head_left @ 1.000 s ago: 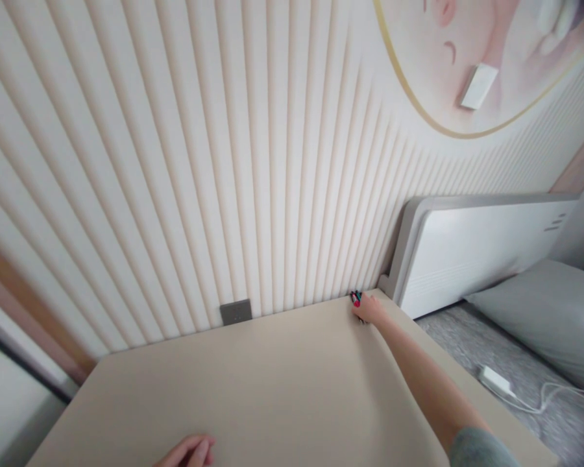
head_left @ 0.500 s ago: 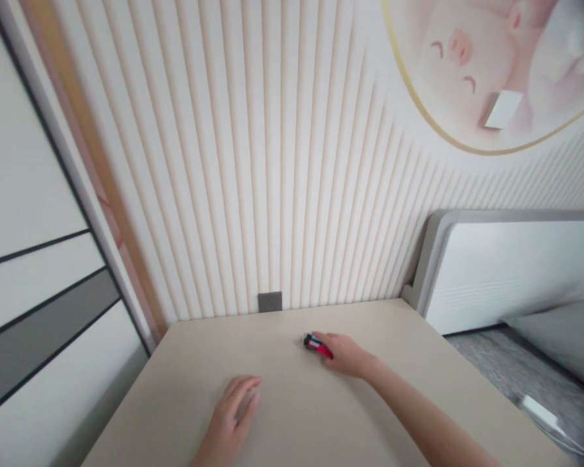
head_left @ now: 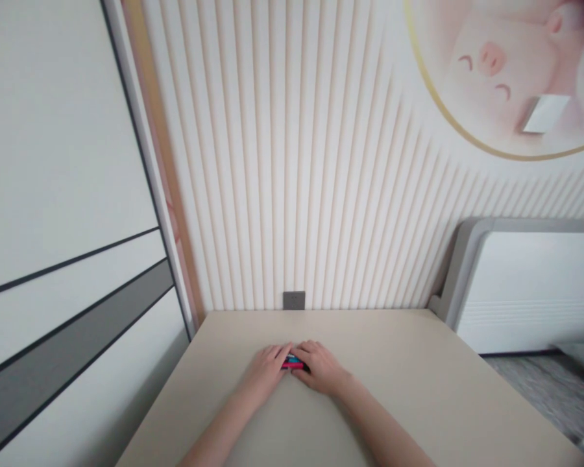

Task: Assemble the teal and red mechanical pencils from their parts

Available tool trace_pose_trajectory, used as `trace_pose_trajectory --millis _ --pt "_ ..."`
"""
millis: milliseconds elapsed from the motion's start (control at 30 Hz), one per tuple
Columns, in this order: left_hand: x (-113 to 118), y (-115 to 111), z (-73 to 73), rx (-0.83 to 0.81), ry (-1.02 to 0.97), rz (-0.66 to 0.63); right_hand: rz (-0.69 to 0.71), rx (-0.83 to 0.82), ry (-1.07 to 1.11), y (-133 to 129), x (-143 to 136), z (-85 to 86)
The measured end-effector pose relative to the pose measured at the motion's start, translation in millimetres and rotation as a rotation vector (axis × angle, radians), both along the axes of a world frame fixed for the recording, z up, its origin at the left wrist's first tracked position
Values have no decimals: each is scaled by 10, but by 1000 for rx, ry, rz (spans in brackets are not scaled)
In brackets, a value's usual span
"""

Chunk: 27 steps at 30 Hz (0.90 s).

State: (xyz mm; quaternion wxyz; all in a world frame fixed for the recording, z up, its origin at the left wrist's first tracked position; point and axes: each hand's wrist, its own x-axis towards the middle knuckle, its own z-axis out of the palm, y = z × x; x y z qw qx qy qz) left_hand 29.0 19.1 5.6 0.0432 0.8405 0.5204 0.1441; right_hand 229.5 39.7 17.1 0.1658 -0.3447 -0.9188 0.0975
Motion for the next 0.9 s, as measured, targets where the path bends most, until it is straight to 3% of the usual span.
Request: trace_pose_trajectory --millis 300,900 --pt "-83 -83 5 19 -81 -118 10 -63 128 -191 294 -13" --pt "-37 -77 -44 47 -74 -117 -34 -17 115 -150 267 -149"
